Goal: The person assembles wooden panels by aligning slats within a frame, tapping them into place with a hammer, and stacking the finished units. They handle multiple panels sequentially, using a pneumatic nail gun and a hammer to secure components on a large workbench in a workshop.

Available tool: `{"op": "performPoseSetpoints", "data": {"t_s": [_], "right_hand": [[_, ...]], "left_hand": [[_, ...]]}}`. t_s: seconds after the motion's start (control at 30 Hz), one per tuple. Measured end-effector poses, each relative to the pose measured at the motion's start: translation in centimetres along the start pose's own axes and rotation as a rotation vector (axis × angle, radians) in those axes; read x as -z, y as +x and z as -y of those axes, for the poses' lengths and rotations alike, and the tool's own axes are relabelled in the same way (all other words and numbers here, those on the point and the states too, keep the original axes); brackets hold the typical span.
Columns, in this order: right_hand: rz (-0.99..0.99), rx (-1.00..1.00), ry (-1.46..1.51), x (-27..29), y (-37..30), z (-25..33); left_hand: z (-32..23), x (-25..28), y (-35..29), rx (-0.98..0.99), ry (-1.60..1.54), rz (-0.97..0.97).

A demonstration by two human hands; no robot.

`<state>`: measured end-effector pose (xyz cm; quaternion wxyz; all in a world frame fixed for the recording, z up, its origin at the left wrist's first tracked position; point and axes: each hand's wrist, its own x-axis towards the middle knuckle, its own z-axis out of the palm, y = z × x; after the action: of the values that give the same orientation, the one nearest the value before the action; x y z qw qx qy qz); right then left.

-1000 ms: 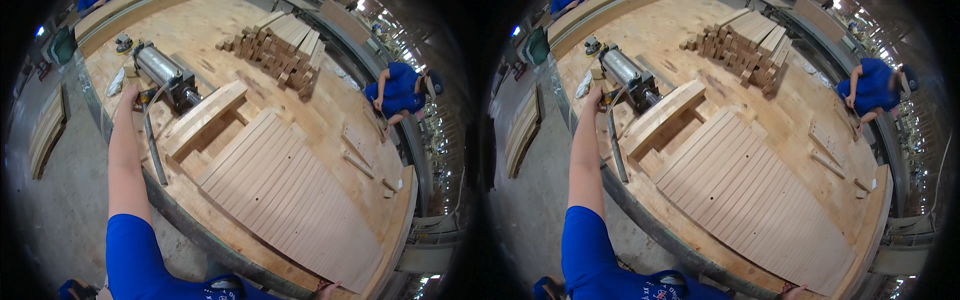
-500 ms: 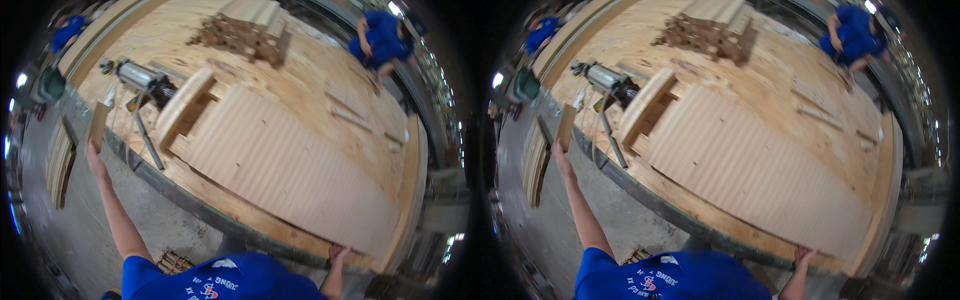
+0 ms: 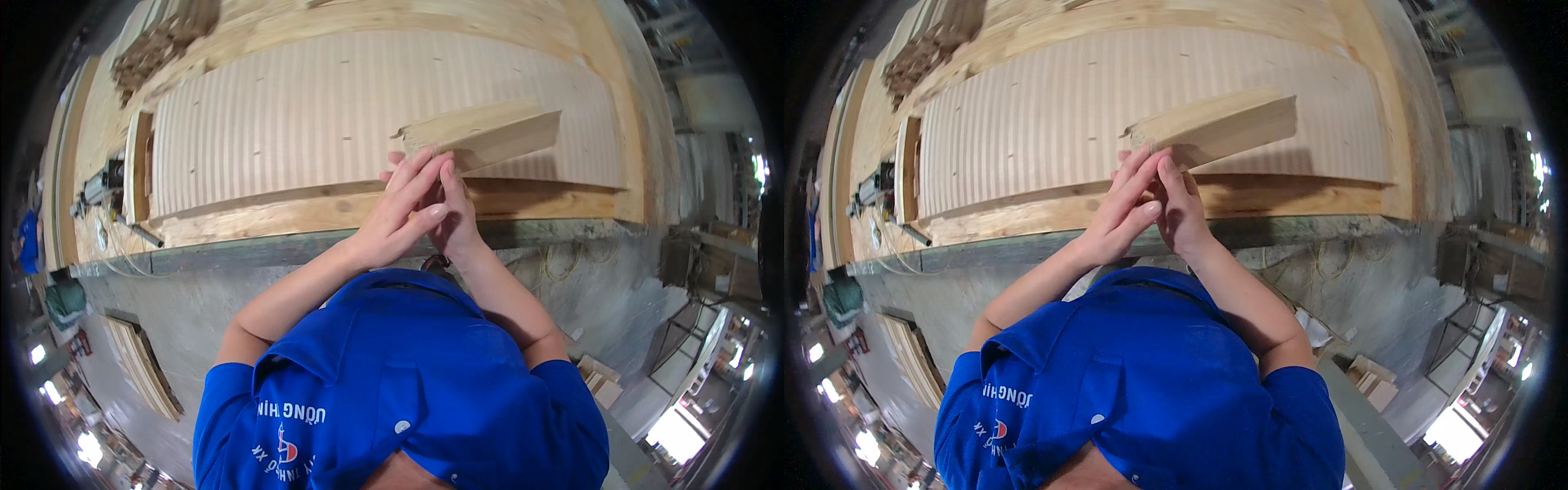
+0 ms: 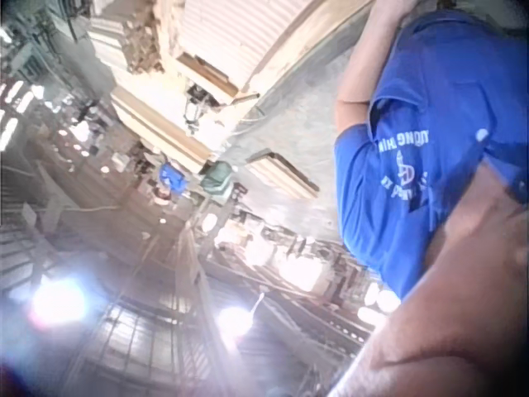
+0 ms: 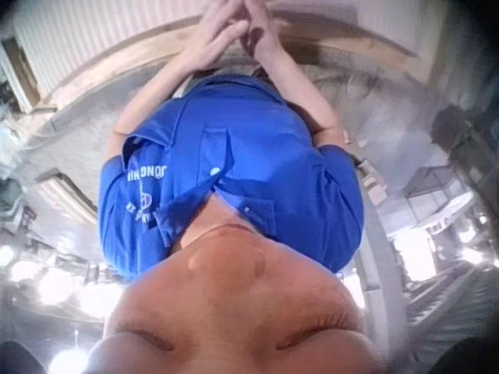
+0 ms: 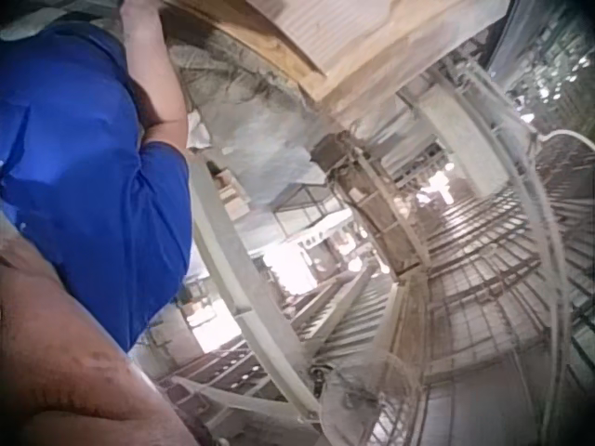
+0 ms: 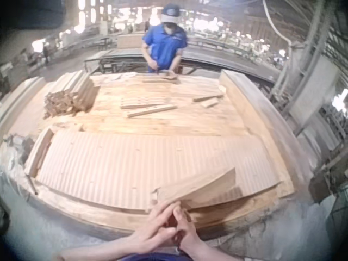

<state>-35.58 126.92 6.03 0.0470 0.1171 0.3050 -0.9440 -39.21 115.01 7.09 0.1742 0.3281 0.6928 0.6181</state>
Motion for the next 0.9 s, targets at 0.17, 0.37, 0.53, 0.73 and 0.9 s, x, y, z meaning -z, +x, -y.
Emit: {"op": "performPoseSetpoints", "data": {"t_s": [0.17,0.37,0.53,0.73,0.9], "right_hand": [[-0.329,0.439,-0.082,10.6,-3.5,9.4],[-0.645,0.882,-0.799,23.6,-9.9,24.2],[-0.923,1.018,-1.199,30.6,-15.8,35.2],[-1.003,0.976,-1.257,33.7,-14.9,39.7],[-1.002,1.032,-1.197,36.2,-11.3,41.1]], "left_hand": [[-0.9,-11.1,6.3,0.012,0.057,-0.008],[7.0,-9.3,15.0,-0.196,1.071,-0.340],[13.6,1.0,14.4,0.767,1.569,-0.364],[13.2,-2.7,13.9,0.816,1.316,-0.626],[12.3,-3.5,13.9,0.818,1.302,-0.670]]}}
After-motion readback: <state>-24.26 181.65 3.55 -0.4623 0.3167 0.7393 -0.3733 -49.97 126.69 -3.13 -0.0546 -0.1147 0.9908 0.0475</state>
